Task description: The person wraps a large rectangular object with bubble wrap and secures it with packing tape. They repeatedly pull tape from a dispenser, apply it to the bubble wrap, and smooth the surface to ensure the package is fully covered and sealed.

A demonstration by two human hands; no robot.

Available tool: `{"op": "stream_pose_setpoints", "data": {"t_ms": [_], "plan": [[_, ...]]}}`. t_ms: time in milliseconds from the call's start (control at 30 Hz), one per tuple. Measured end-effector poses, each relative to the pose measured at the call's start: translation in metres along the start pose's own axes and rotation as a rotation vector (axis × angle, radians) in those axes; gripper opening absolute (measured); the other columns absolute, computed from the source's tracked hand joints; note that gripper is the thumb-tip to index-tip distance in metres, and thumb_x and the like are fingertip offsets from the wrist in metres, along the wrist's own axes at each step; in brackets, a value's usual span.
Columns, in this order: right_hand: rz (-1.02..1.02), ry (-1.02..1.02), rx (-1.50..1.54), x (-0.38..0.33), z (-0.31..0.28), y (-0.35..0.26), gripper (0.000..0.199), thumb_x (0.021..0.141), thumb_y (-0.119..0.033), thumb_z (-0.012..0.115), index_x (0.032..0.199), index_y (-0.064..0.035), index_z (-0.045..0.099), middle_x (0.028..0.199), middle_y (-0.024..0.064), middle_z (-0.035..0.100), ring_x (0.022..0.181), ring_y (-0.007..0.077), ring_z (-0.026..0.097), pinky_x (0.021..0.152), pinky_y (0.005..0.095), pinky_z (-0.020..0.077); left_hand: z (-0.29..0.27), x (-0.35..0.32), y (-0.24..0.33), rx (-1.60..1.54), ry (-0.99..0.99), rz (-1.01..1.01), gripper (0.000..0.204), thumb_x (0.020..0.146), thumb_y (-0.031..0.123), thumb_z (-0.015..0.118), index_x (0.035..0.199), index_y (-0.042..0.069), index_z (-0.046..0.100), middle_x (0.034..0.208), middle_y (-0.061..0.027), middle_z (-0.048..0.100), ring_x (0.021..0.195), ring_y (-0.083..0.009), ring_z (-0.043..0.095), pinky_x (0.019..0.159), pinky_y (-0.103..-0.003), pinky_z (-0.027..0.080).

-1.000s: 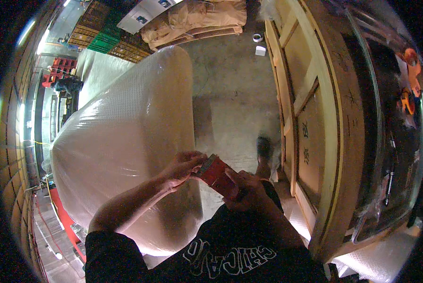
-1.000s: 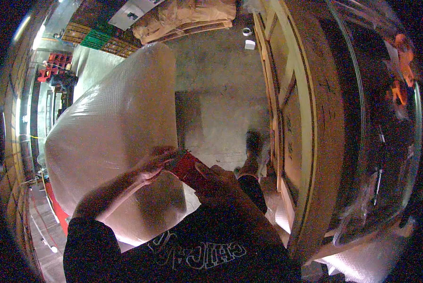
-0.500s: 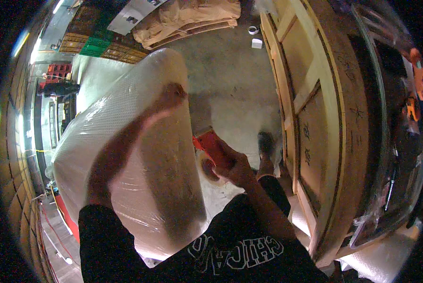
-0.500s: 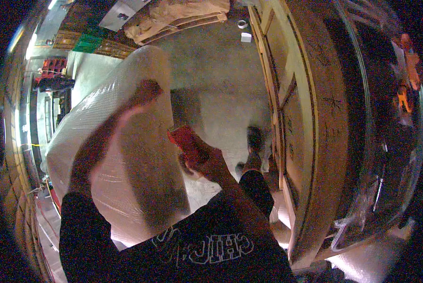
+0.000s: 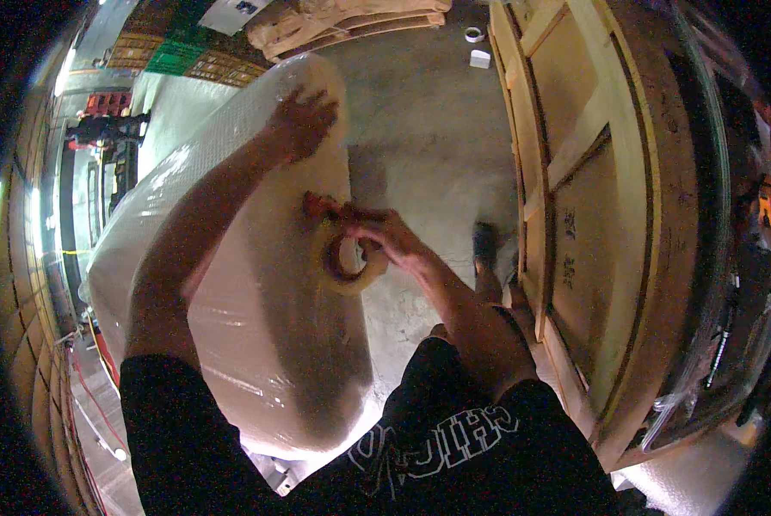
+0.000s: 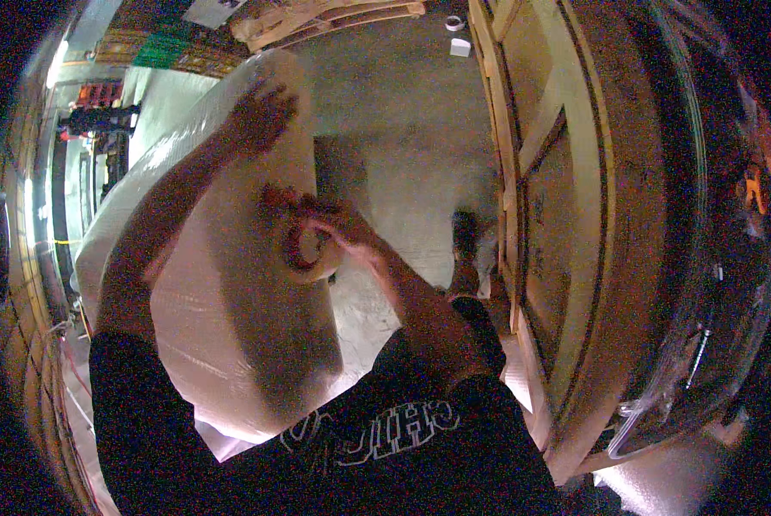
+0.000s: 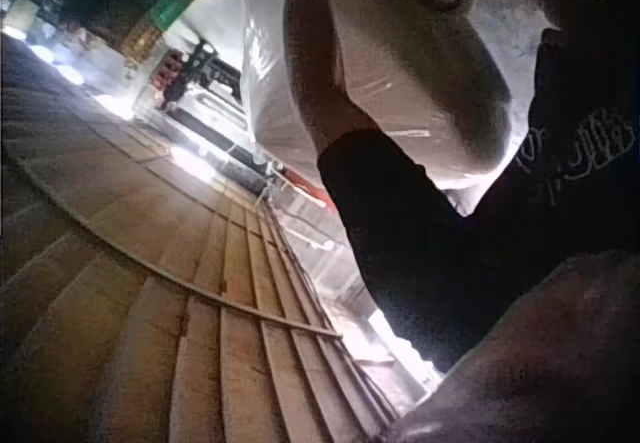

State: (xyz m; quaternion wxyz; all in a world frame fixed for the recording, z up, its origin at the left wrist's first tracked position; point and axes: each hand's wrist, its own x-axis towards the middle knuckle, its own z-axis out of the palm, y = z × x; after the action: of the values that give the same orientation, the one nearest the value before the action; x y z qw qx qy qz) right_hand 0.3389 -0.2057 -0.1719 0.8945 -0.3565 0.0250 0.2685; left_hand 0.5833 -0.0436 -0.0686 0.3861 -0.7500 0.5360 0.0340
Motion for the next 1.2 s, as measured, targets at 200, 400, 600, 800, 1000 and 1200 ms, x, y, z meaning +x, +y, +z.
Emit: {"op": "stream_pose_setpoints", "data": {"t_ms": [200, 400, 600, 800, 1000, 1200], "plan": [[0.102, -0.064, 0.082, -0.055, 0.012, -0.002, 0.056, 0.092, -0.023, 0.069, 0.141, 0.0005, 0.058, 0.113, 0.0017, 0.07, 0.081, 0.0076, 0.057, 0.075, 0.0251, 0.0502, -0.025, -0.058, 0.048, -0.103, -0.192, 0.137, 0.038, 0.097, 0.034, 0.053, 0.126, 0.013, 0.065, 0.135, -0.0061, 0.063, 0.131, -0.0299, 0.052, 0.113, -0.061, 0.033], [0.114, -0.23, -0.003, -0.162, 0.035, 0.098, 0.068, 0.084, -0.019, 0.069, 0.145, 0.0049, 0.052, 0.125, 0.0071, 0.068, 0.101, 0.0143, 0.062, 0.09, 0.0279, 0.0504, -0.151, -0.13, 0.178, -0.071, -0.666, 0.284, 0.038, 0.096, 0.039, 0.056, 0.122, 0.016, 0.069, 0.128, -0.0056, 0.067, 0.129, -0.0289, 0.054, 0.116, -0.057, 0.029], [0.182, -0.208, -0.114, -0.267, 0.074, 0.163, 0.066, 0.083, -0.015, 0.071, 0.144, 0.0033, 0.054, 0.128, 0.0098, 0.068, 0.113, 0.0143, 0.061, 0.102, 0.029, 0.047, -0.217, -0.223, 0.304, -0.329, -0.735, 0.25, 0.035, 0.096, 0.045, 0.055, 0.101, 0.017, 0.075, 0.108, -0.0047, 0.073, 0.115, -0.0261, 0.063, 0.115, -0.054, 0.032], [0.27, -0.164, -0.241, -0.352, 0.098, 0.209, 0.063, 0.084, -0.013, 0.074, 0.144, -0.0016, 0.056, 0.132, 0.0045, 0.066, 0.115, 0.0095, 0.057, 0.098, 0.028, 0.0477, -0.234, -0.289, 0.356, -0.365, -0.521, 0.357, 0.041, 0.095, 0.046, 0.053, 0.1, 0.012, 0.074, 0.105, -0.0067, 0.071, 0.112, -0.0287, 0.063, 0.113, -0.059, 0.033], [0.473, -0.287, -0.266, -0.399, 0.15, 0.205, 0.068, 0.086, -0.019, 0.077, 0.148, -0.0049, 0.053, 0.125, 0.0036, 0.069, 0.107, 0.0111, 0.061, 0.091, 0.0251, 0.0496, -0.274, -0.324, 0.409, -0.415, -0.667, 0.372, 0.051, 0.095, 0.04, 0.052, 0.124, 0.001, 0.069, 0.145, -0.018, 0.055, 0.144, -0.0388, 0.038, 0.124, -0.062, 0.01], [0.164, -0.308, -0.275, -0.358, 0.182, 0.247, 0.06, 0.084, -0.019, 0.076, 0.14, -0.0022, 0.059, 0.1, 0.0079, 0.075, 0.079, 0.0124, 0.067, 0.07, 0.0296, 0.0544, -0.249, -0.371, 0.441, -2.368, -0.593, -0.995, 0.064, 0.109, 0.037, 0.042, 0.159, -0.001, 0.026, 0.167, -0.0158, 0.024, 0.154, -0.027, 0.024, 0.125, -0.041, 0.021]]}}
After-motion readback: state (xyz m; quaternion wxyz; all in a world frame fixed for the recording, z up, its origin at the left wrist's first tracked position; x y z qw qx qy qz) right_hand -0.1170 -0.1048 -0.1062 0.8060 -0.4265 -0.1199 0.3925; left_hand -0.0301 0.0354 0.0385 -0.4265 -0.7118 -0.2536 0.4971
